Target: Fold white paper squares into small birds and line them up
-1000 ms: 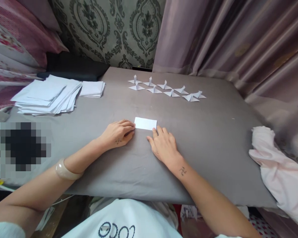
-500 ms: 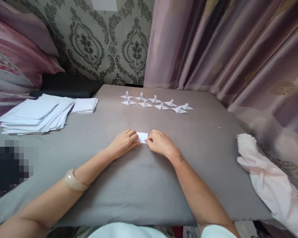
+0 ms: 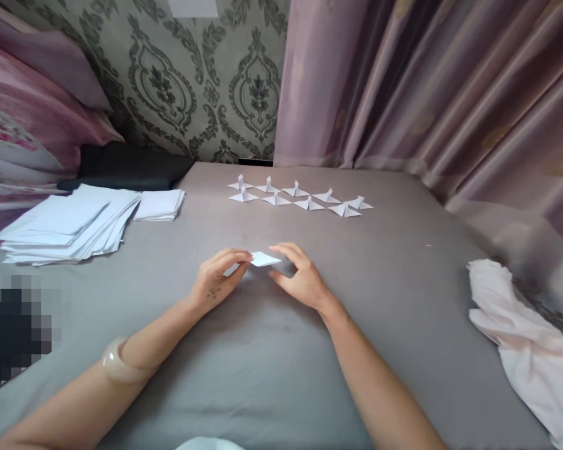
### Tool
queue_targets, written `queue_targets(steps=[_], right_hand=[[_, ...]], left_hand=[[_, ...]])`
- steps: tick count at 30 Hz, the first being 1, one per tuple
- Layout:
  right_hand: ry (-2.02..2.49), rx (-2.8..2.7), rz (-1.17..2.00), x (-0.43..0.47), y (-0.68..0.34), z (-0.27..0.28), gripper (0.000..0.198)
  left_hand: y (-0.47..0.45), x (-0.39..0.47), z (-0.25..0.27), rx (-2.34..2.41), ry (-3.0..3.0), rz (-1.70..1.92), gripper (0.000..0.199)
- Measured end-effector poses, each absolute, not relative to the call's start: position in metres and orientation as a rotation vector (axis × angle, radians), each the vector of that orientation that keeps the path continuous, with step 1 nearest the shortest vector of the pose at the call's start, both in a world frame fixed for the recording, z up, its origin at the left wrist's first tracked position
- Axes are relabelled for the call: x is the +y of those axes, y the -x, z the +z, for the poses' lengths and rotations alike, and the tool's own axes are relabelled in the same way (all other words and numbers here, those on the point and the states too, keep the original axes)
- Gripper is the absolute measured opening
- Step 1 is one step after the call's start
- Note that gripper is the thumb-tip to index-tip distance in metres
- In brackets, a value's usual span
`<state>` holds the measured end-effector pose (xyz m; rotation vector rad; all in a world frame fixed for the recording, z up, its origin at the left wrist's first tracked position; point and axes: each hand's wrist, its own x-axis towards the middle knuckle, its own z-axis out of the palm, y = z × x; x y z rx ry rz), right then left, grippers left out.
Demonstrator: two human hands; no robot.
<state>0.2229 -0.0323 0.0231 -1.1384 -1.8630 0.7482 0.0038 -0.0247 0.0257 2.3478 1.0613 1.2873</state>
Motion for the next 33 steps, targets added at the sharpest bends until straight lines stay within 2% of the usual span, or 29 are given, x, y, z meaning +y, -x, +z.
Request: queue_targets(steps=[3,7,12,17,21,25,33], right_hand=[[1.094,-1.957,0.464,-0.035,-0.218,0.023,0.025],[1.184,-2.209,0.166,-0.04,-0.216,0.024,0.03],[1.171,-2.429,-0.003,-0.044,-0.212,0.027,0.035],[1.178,-2.518,0.103,-0.045,-0.211,0.023,0.032],[1.292,-2.358,0.329,-0.045,-0.214,0.02,0.026],[1.324,-2.213,0.507,-0.043,-0.213,0.02,0.016],[1.536,-1.974,0.543,-0.044,-0.203,0.015,0.024]], left_hand=[[-0.006,-0.025,0.025,1.03,-2.312,1.286,0.014],[-0.006,-0.024,0.018,1.071,-2.361,1.118,0.015],[-0.002,-0.023,0.017,1.139,-2.637,0.785,0.024],[-0.001,-0.024,0.02,1.038,-2.704,0.552,0.027],[-0.002,-0.025,0.015,1.087,-2.588,0.631,0.027],[-0.004,-0.028,0.012,1.229,-2.363,0.764,0.018],[-0.013,-0.029,0.013,1.428,-2.101,0.758,0.021]])
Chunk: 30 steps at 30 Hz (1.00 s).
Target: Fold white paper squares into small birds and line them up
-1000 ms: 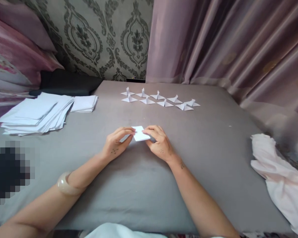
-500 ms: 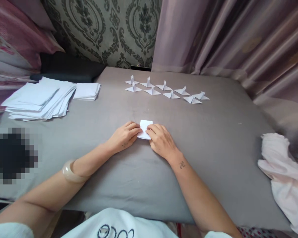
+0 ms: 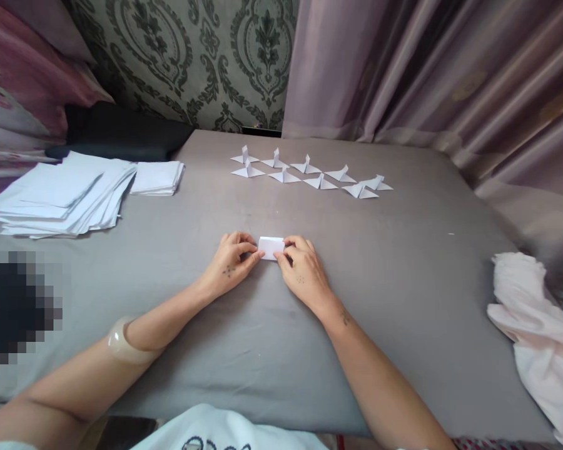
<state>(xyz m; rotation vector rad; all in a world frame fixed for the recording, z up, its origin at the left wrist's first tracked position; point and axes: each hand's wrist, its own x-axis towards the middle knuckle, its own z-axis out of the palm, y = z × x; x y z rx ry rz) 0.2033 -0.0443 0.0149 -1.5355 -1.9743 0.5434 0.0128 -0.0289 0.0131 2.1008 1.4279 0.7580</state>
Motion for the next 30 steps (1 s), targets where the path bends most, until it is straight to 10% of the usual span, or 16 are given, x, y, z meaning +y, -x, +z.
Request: queue_targets(steps=[30], right_hand=[[1.758,-1.861,0.345,-0.036,-0.187,0.008,0.026]], left_hand=[[-0.024,-0.025,0.006,1.619,-2.098,0.755,0.029]])
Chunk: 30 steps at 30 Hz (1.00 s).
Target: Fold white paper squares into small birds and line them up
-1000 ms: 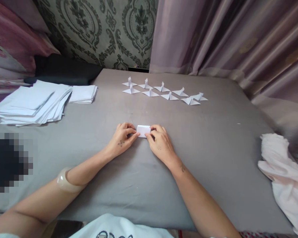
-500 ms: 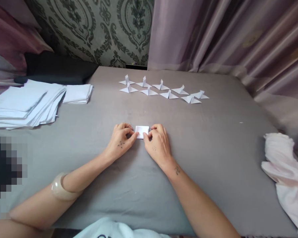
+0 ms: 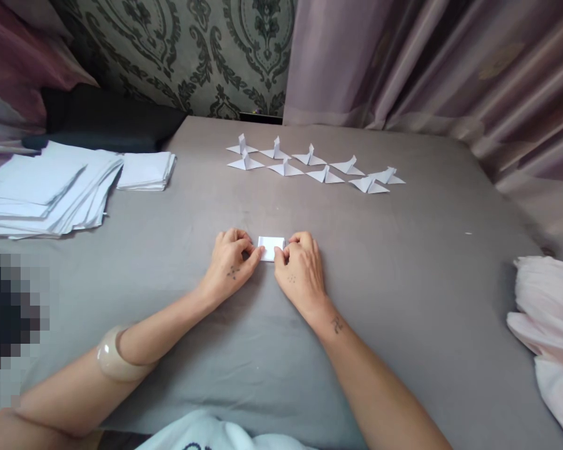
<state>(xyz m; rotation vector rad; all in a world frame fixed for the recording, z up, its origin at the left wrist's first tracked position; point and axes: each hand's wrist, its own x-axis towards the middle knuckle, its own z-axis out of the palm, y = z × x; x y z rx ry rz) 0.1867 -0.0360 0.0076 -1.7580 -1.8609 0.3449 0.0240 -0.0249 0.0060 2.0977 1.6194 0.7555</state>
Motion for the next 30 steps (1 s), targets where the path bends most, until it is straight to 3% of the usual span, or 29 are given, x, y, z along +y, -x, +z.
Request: queue_targets(steps=[30], right_hand=[[1.876,-2.047,0.201,-0.0366,-0.1829,0.0114,0.022]], left_hand=[[-0.0228,-0.0208,0.0033,1.63,-2.109,0.733,0.025]])
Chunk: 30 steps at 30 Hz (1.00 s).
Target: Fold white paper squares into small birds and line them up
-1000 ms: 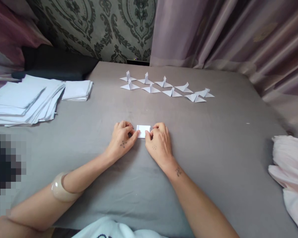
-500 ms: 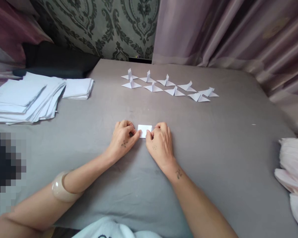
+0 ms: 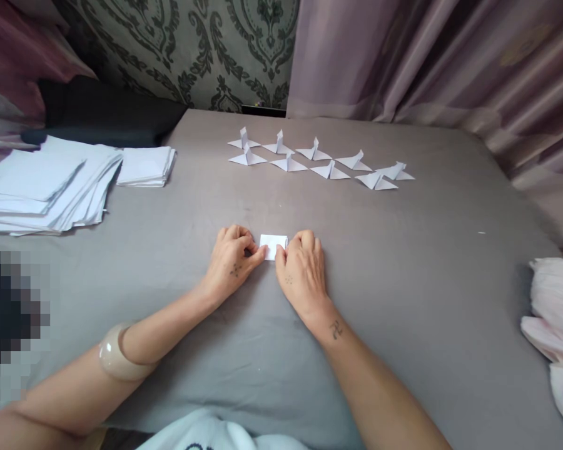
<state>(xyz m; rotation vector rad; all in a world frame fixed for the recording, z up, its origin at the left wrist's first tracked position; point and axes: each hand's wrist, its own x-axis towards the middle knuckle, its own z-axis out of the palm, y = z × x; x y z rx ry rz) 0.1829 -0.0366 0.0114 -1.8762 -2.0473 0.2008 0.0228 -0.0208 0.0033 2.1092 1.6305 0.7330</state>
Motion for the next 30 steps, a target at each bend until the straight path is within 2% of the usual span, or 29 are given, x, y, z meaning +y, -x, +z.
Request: queue_targets(steps=[5,10,15,23,30], right_hand=[[1.832,-1.985,0.228,-0.04,-0.189,0.009,0.023],[1.642,-2.011,0.254,-0.042,-0.186,0.011,0.01],[1.46,-2.273,0.282,-0.044,-0.184,0.017,0.028],[1.563,-2.466,0.14,-0.059,-0.183,0.03,0.032],[1.588,-2.584,0.039,-0.074,-0.177,0.033,0.047]], left_hand=[[-0.022,-0.021,0.006,1.592,-2.2,0.682,0.02],[-0.023,-0.021,0.012,1.533,-2.364,0.59,0.012],[-0.025,-0.018,0.014,1.386,-2.536,0.502,0.02],[-0.008,-0.016,0.002,1.291,-2.301,0.74,0.012],[-0.009,-0.02,0.003,1.359,-2.119,0.741,0.021]])
